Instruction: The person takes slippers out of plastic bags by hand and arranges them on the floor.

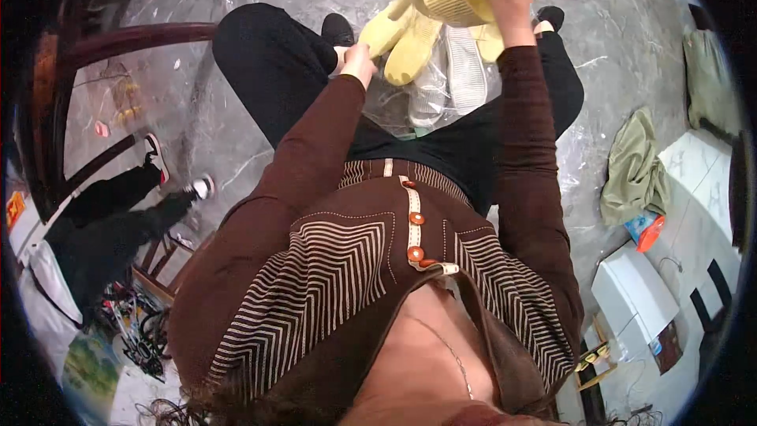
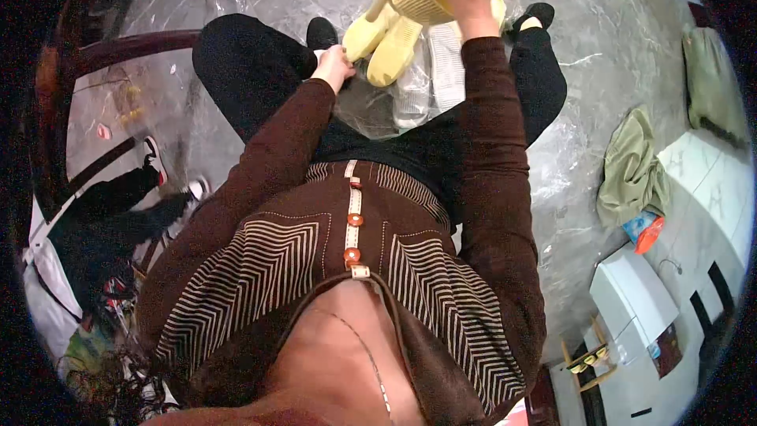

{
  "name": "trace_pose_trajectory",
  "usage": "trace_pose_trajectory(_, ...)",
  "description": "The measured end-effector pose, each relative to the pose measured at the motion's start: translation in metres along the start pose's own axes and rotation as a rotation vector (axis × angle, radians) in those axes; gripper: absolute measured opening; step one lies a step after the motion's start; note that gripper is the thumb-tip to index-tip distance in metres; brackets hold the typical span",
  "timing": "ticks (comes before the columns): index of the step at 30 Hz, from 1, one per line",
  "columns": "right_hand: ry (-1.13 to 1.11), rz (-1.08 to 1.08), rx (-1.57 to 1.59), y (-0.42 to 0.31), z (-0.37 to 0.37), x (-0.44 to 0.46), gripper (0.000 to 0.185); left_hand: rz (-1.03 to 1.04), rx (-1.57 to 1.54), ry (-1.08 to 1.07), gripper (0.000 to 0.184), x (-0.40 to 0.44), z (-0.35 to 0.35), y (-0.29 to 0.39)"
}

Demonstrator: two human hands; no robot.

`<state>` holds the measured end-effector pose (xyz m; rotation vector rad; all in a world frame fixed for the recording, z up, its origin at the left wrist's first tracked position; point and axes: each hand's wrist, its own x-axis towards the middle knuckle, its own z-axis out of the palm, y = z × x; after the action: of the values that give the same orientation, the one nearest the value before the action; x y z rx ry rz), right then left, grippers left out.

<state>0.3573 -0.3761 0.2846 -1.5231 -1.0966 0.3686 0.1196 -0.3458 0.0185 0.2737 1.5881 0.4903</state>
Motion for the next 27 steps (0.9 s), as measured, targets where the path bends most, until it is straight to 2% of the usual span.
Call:
trace_pose_trajectory(2,-0.103,-0.167,-0.520,0.005,-0.016,0.010,0.006,-0.051,0.022,0.074,0.030,0.005,-0.001,-0.019)
trace_pose_trajectory(3,-0.121,-0.158,-0.519,-0.004,-0.017,0.012,0.006,-0.093,0.043,0.113,0.030,0.004,-0.003,-0.028)
trace_pose_trajectory(5,0.066,-0.197,-0.269,-0.026,-0.020,0.018,0.009,-0.180,0.089,0.183,0.030,0.005,-0.005,-0.040)
trace_pose_trajectory(10,0.078,-0.137,-0.215,0.003,-0.031,0.010,0.011,-0.396,0.218,0.302,0.030,0.004,-0.009,-0.046)
trace_pose_trajectory(12,0.117,-0.121,-0.204,0.007,-0.035,0.012,0.011,-0.321,0.332,0.153,0.029,0.003,-0.010,-0.045)
trace_pose_trajectory(15,0.013,-0.037,-0.267,0.006,-0.041,0.012,0.011,-0.276,0.256,0.228,0.028,0.016,-0.007,-0.046)
trace_pose_trajectory(17,0.064,0.010,-0.269,0.000,-0.045,0.007,0.011,-0.254,0.214,0.255,0.028,0.024,-0.004,-0.051)
trace_pose_trajectory(19,0.172,0.092,-0.259,-0.001,-0.046,0.003,0.011,0.163,0.360,-0.078,0.026,0.025,-0.012,-0.056)
trace_pose_trajectory(21,0.087,0.072,-0.332,0.009,-0.051,0.005,0.011,0.364,0.425,-0.245,0.026,0.029,-0.013,-0.061)
trace_pose_trajectory(23,-0.054,0.013,-0.463,0.016,-0.058,0.005,0.011,-0.037,-0.121,-0.134,0.023,0.065,-0.002,-0.062)
trace_pose_trajectory(24,-0.052,0.006,-0.464,0.012,-0.057,0.007,0.011,-0.236,-0.395,-0.079,0.021,0.064,0.004,-0.054)
trace_pose_trajectory(25,0.008,0.011,-0.449,0.008,-0.055,0.012,0.011,-0.226,-0.403,-0.089,0.021,0.061,0.011,-0.047)
trace_pose_trajectory(27,0.127,0.032,-0.417,-0.003,-0.053,0.014,0.011,0.175,-0.018,0.099,0.018,0.041,0.024,-0.030)
